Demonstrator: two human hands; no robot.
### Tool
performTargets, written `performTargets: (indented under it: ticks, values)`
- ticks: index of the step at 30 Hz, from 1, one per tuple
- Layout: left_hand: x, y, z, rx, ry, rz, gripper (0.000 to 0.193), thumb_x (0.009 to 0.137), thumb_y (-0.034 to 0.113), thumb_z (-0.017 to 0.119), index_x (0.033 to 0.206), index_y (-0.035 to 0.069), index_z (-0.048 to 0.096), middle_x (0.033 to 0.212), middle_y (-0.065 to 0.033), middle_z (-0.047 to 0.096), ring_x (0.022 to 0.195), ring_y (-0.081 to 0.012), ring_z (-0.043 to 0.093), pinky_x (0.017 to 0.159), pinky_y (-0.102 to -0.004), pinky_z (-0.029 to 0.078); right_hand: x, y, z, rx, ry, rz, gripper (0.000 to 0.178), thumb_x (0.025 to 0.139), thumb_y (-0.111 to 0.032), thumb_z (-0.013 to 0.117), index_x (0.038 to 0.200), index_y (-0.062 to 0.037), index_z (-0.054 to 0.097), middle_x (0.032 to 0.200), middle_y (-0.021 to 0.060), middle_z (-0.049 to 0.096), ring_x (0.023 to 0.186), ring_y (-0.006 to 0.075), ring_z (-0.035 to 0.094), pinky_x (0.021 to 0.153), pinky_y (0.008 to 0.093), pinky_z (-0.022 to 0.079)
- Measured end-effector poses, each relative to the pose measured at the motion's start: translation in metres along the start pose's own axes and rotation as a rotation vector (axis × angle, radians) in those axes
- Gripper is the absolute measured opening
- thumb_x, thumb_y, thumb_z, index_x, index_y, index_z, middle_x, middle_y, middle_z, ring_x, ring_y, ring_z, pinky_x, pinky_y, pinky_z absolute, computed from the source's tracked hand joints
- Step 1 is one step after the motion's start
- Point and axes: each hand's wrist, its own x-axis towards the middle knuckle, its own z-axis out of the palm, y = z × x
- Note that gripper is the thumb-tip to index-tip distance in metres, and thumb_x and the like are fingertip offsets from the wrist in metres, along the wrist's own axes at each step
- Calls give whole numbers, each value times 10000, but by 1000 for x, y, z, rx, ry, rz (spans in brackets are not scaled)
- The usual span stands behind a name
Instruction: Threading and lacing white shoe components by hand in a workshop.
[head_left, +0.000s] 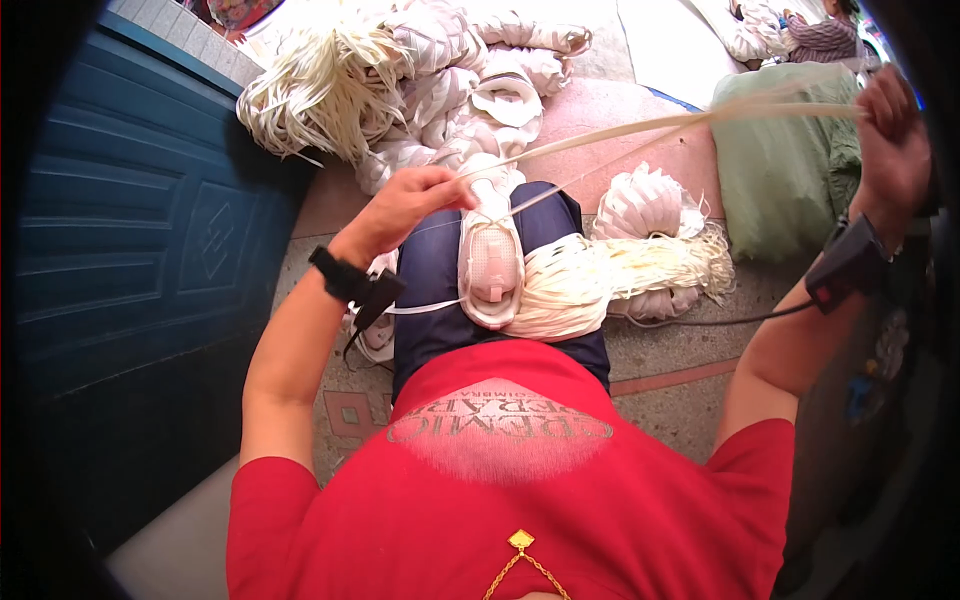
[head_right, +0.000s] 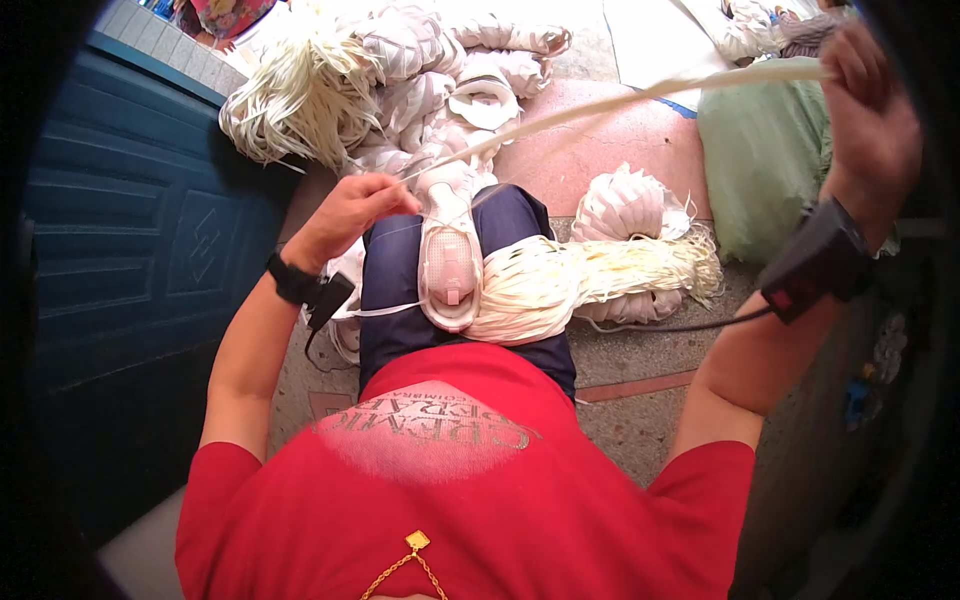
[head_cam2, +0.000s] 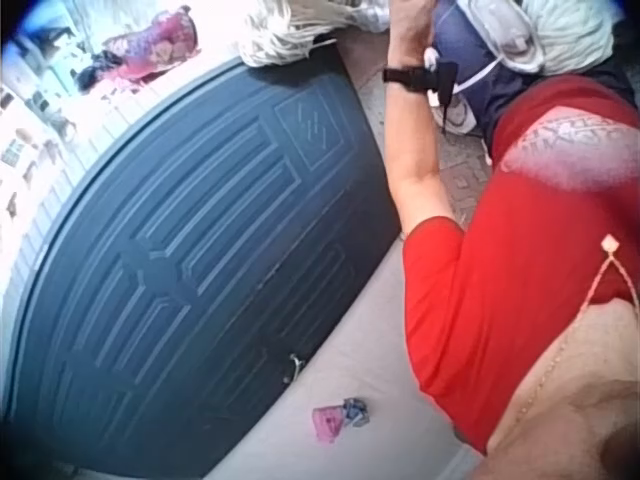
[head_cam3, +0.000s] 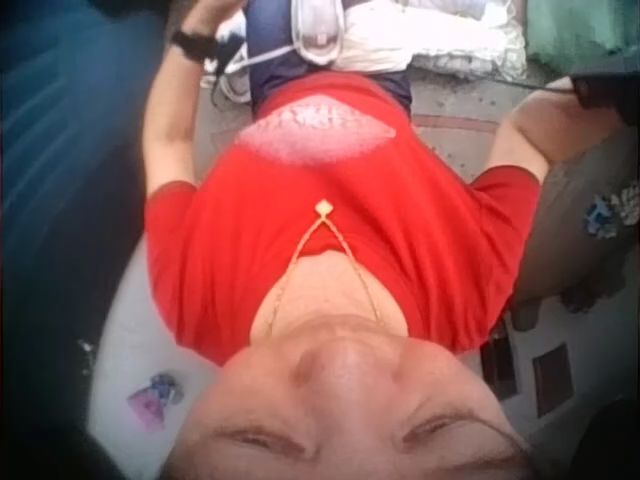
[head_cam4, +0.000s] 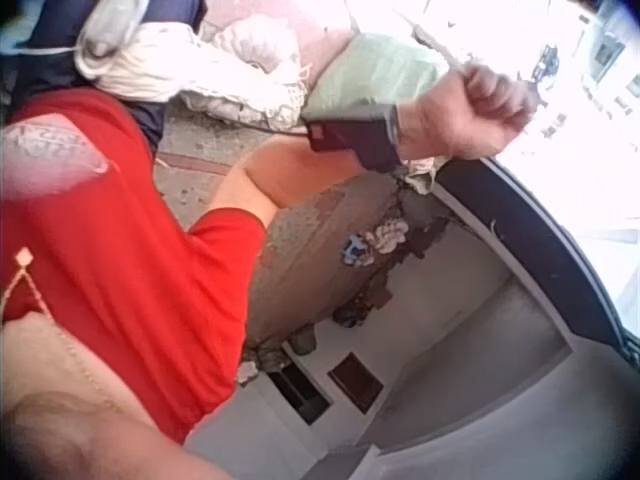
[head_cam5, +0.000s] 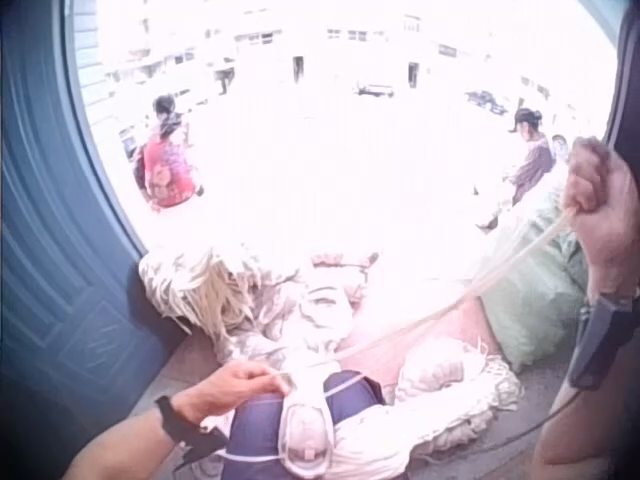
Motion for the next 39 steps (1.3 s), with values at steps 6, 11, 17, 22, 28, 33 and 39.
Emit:
performTargets:
  ticks: [6, 11, 17, 22, 28, 33, 39]
  values:
    - [-29, 2, -43, -561, 353, 57, 182, 894, 196, 461, 831, 36, 520, 733, -41, 567, 776, -162, 585, 794, -319, 476, -49, -16, -28, -263, 641, -261, 72, 803, 15, 330, 777, -13, 391, 748, 71, 331, 734, 172, 344, 716, 315, 299]
    - [-74, 32, -150, -795, 511, 332, 109, 848, 3, 418, 755, 57, 432, 552, 37, 279, 495, -60, 287, 493, -209, 291, -119, -95, -106, 157, 647, -318, 113, 739, 68, 309, 824, 18, 365, 815, 101, 337, 767, 194, 345, 725, 355, 302]
    - [-134, 59, -206, -508, 1090, 276, 199, 909, 225, 435, 916, 35, 493, 554, 42, 300, 458, -57, 274, 429, -211, 230, -112, 16, -161, -481, 639, -1, 147, 871, -173, 492, 876, -29, 519, 794, 26, 485, 686, 104, 437, 619, 234, 368]
    - [-84, -13, -141, -142, 690, -24, 182, 845, 172, 515, 875, 6, 582, 565, 38, 421, 470, -47, 354, 430, -192, 287, -115, 226, -113, -1212, 500, 581, 220, 819, -231, 568, 910, -43, 637, 691, 9, 599, 621, 72, 523, 584, 212, 418]
    - [-25, -65, 12, 141, 314, -325, 179, 824, 169, 547, 820, 9, 628, 703, -22, 590, 622, -77, 522, 583, -212, 424, -134, 350, -94, -1574, 25, 482, 173, 798, -179, 511, 773, -38, 608, 774, 153, 575, 765, 346, 543, 672, 421, 425]
    - [-18, -85, 38, 356, 373, -175, 199, 811, 158, 542, 833, -25, 617, 666, -33, 596, 612, -99, 541, 561, -241, 427, -138, 369, -94, -1773, 117, 465, 140, 789, -170, 513, 748, -64, 594, 785, 119, 559, 782, 308, 521, 664, 439, 392]
    - [-22, -88, 40, 610, 504, -134, 192, 785, 179, 501, 795, 30, 622, 726, -187, 602, 703, -344, 588, 637, -382, 467, -137, 377, -89, -1833, 78, 451, 107, 766, -146, 524, 722, -76, 592, 774, 94, 556, 796, 278, 511, 673, 410, 378]
